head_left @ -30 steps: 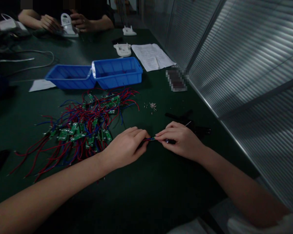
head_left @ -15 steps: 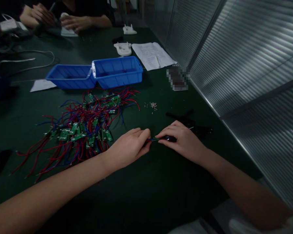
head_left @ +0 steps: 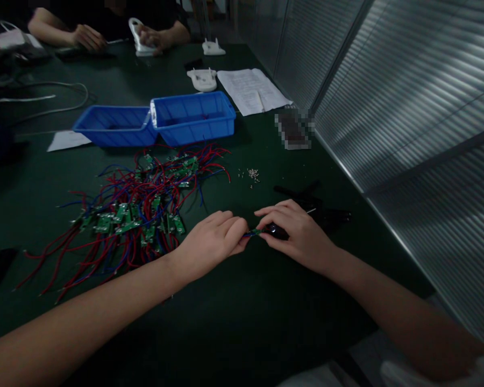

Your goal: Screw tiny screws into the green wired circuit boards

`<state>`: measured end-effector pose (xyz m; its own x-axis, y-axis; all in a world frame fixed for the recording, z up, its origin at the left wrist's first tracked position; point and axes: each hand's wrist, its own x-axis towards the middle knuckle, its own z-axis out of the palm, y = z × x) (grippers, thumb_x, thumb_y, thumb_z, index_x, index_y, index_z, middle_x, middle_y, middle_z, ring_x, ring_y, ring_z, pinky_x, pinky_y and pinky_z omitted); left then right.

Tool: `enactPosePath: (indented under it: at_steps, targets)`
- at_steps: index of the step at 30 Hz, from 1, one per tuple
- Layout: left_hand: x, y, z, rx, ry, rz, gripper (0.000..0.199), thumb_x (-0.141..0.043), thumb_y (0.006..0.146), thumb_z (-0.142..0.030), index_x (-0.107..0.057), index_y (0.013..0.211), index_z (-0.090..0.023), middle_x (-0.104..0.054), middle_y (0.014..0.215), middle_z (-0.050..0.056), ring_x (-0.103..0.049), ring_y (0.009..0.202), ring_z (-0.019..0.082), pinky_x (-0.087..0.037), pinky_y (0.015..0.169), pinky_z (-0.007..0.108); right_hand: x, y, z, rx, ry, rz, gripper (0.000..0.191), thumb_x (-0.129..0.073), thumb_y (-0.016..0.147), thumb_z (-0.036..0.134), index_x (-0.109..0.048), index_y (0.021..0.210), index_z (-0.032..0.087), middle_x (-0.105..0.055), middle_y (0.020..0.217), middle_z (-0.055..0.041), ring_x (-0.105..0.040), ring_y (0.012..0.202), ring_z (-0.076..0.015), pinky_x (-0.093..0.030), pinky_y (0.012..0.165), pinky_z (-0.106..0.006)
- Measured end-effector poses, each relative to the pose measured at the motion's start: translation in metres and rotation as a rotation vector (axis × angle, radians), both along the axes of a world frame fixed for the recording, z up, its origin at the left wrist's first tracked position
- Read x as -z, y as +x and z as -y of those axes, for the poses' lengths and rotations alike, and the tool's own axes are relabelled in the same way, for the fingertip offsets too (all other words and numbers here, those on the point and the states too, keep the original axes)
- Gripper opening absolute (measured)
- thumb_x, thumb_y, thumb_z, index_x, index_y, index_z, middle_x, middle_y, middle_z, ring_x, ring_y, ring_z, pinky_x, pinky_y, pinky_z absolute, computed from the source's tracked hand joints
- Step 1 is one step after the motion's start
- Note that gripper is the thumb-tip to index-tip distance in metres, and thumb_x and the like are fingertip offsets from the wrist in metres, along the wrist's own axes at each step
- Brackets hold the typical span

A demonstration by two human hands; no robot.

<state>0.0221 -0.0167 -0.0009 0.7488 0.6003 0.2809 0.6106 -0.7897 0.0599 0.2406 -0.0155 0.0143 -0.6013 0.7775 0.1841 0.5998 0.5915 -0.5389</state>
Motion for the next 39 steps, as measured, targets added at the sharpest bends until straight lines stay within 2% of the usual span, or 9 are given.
enactPosePath:
  at_steps: [4,8,11,17,21,27,32,36,39]
  targets:
    - [0.001,-0.003,0.002,0.045,0.089,0.008,0.014,-0.042,0.092,-0.024,-0.048,0.081,-0.016,-0.052,0.07,0.003,-0.046,0.067,0.016,-0.034,0.059,0.03,-0.001,0.001,0.001,-0.026,-0.043,-0.013,0.014,-0.055,0.084,0.022,-0.058,0.098,0.022,-0.064,0.097,-0.002,-0.052,0.094,-0.0167,-0.043,0.084,-0.032]
    - [-0.001,-0.003,0.002,-0.063,-0.211,0.157,0.021,-0.048,0.09,-0.036,-0.047,0.098,-0.016,-0.056,0.084,0.004,-0.051,0.078,0.017,-0.041,0.067,0.029,0.0,0.003,0.002,-0.047,-0.02,-0.059,0.013,-0.055,0.085,0.021,-0.057,0.098,0.021,-0.064,0.098,-0.0017,-0.053,0.094,-0.0154,-0.043,0.085,-0.031]
    - [-0.003,-0.001,0.001,-0.101,-0.432,0.204,0.025,-0.048,0.089,-0.041,-0.048,0.097,-0.018,-0.056,0.088,0.004,-0.051,0.082,0.017,-0.041,0.069,0.029,0.001,0.003,0.003,-0.053,0.016,-0.09,0.012,-0.054,0.085,0.019,-0.056,0.096,0.021,-0.064,0.097,-0.0014,-0.054,0.094,-0.0152,-0.043,0.085,-0.031]
    - [-0.005,0.004,0.002,-0.044,-0.544,0.254,0.017,-0.042,0.093,-0.032,-0.046,0.086,-0.018,-0.051,0.078,0.001,-0.048,0.076,0.015,-0.036,0.062,0.026,-0.001,0.0,0.005,-0.015,0.03,-0.094,0.025,-0.056,0.084,0.026,-0.053,0.108,0.021,-0.062,0.102,-0.0037,-0.054,0.097,-0.0173,-0.044,0.086,-0.033]
    - [-0.004,0.004,0.001,-0.046,-0.577,0.281,0.015,-0.041,0.093,-0.03,-0.045,0.086,-0.018,-0.05,0.079,0.0,-0.048,0.075,0.014,-0.035,0.062,0.026,-0.003,-0.002,0.005,-0.011,-0.01,-0.064,0.023,-0.051,0.087,0.027,-0.056,0.108,0.021,-0.063,0.1,-0.0028,-0.052,0.097,-0.0176,-0.042,0.087,-0.034]
    - [-0.003,0.006,0.003,-0.085,-0.52,0.253,0.013,-0.045,0.091,-0.032,-0.047,0.093,-0.019,-0.054,0.084,0.002,-0.05,0.08,0.017,-0.04,0.068,0.029,-0.004,-0.003,0.006,0.013,-0.027,-0.09,0.018,-0.053,0.086,0.025,-0.058,0.102,0.02,-0.062,0.094,-0.0027,-0.051,0.093,-0.0168,-0.041,0.084,-0.033]
    - [-0.015,0.006,-0.001,-0.115,-0.491,0.255,0.023,-0.05,0.088,-0.038,-0.045,0.101,-0.02,-0.054,0.09,0.003,-0.052,0.082,0.017,-0.043,0.07,0.031,-0.004,-0.001,0.004,0.065,-0.04,-0.052,0.017,-0.053,0.085,0.024,-0.057,0.101,0.02,-0.061,0.095,-0.0022,-0.05,0.093,-0.0171,-0.041,0.083,-0.033]
    - [-0.026,0.009,-0.037,-0.193,-0.473,0.284,0.015,-0.033,0.094,-0.029,-0.041,0.101,-0.019,-0.054,0.086,0.002,-0.053,0.076,0.013,-0.044,0.068,0.028,0.002,0.001,-0.001,0.132,-0.072,-0.019,0.018,-0.051,0.086,0.025,-0.056,0.102,0.021,-0.061,0.098,-0.0021,-0.051,0.095,-0.0172,-0.042,0.082,-0.034]
    - [-0.022,0.015,-0.078,-0.193,-0.179,0.052,0.014,-0.036,0.089,-0.02,-0.041,0.101,-0.014,-0.053,0.091,0.007,-0.053,0.085,0.017,-0.044,0.074,0.03,0.005,0.002,-0.003,0.174,-0.077,-0.014,0.016,-0.051,0.086,0.025,-0.055,0.101,0.021,-0.06,0.098,-0.0028,-0.051,0.093,-0.0171,-0.043,0.079,-0.033]
